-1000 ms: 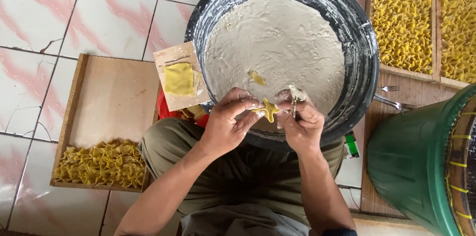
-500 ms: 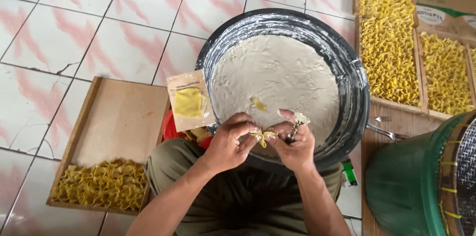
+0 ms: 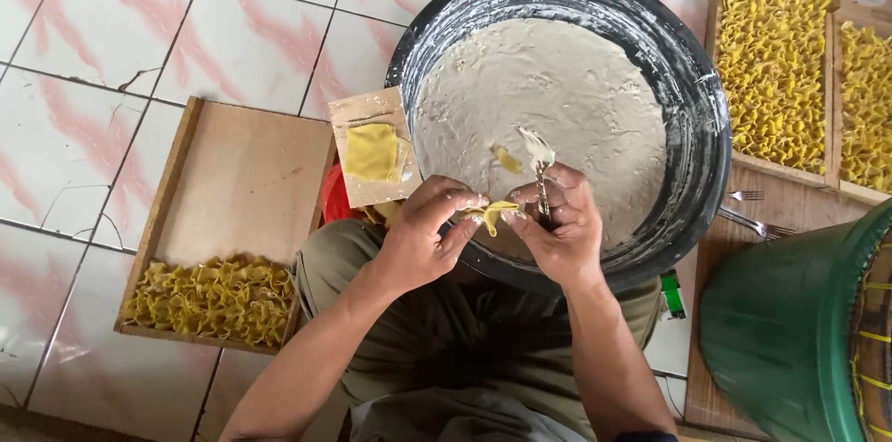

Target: The person sits on the floor and repeatedly scoops a white filling from a large bowl using a fork, places it onto small yellow dough squares, folds them into triangular dumplings, and arranges them in a wooden tray.

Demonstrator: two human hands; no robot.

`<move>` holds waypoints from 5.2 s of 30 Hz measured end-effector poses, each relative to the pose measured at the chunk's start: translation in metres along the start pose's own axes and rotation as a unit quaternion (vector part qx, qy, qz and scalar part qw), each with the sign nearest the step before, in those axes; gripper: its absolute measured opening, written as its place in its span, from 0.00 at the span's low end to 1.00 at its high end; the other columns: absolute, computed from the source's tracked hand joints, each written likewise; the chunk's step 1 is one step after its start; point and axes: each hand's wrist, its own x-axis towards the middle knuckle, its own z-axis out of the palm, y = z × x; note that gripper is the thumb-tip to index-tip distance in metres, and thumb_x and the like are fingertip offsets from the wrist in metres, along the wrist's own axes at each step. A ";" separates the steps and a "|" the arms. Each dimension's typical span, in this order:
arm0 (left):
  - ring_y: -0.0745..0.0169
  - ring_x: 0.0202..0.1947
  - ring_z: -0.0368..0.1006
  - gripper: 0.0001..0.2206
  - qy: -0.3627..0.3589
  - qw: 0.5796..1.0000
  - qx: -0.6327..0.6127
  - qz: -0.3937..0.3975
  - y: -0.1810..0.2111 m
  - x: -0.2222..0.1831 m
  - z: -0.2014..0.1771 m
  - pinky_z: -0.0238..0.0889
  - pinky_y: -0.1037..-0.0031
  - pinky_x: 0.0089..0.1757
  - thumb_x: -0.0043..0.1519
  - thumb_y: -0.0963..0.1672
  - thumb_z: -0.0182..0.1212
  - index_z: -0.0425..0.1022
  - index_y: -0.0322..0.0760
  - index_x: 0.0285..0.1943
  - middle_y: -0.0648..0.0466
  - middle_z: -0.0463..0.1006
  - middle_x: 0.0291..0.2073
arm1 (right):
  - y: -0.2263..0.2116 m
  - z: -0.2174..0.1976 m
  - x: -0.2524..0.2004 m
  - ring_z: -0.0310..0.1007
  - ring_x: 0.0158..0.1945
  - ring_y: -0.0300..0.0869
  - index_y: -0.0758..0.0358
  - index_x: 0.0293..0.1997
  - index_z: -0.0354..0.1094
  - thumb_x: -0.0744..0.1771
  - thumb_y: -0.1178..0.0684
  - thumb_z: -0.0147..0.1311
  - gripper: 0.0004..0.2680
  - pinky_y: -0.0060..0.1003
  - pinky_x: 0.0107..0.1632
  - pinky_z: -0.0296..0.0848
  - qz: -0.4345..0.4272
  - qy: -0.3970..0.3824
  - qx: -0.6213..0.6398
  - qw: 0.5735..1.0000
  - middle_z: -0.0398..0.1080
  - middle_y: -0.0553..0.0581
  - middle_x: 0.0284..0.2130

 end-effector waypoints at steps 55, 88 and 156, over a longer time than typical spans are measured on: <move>0.50 0.34 0.78 0.04 -0.057 0.763 0.460 -0.450 -0.242 -0.310 -0.348 0.73 0.58 0.34 0.66 0.41 0.63 0.82 0.35 0.41 0.48 0.80 0.37 | 0.092 0.045 -0.046 0.76 0.42 0.52 0.77 0.68 0.62 0.72 0.71 0.59 0.16 0.38 0.44 0.76 0.061 -0.035 -0.305 0.950 0.74 0.75 0.45; 0.43 0.38 0.79 0.12 -0.105 0.983 0.148 -0.042 -0.142 -0.020 -0.127 0.74 0.57 0.41 0.57 0.34 0.62 0.80 0.37 0.47 0.45 0.82 0.36 | 0.098 0.048 -0.029 0.67 0.19 0.33 0.67 0.58 0.68 0.68 0.66 0.56 0.12 0.26 0.22 0.65 0.112 0.043 -0.128 0.984 0.75 0.59 0.28; 0.42 0.36 0.80 0.09 -0.133 0.965 0.056 -0.217 -0.138 -0.026 -0.103 0.72 0.62 0.35 0.58 0.40 0.66 0.81 0.30 0.45 0.41 0.81 0.35 | 0.111 0.141 0.053 0.63 0.19 0.30 0.65 0.51 0.67 0.62 0.68 0.63 0.15 0.23 0.17 0.55 0.299 0.051 0.081 0.949 0.76 0.59 0.28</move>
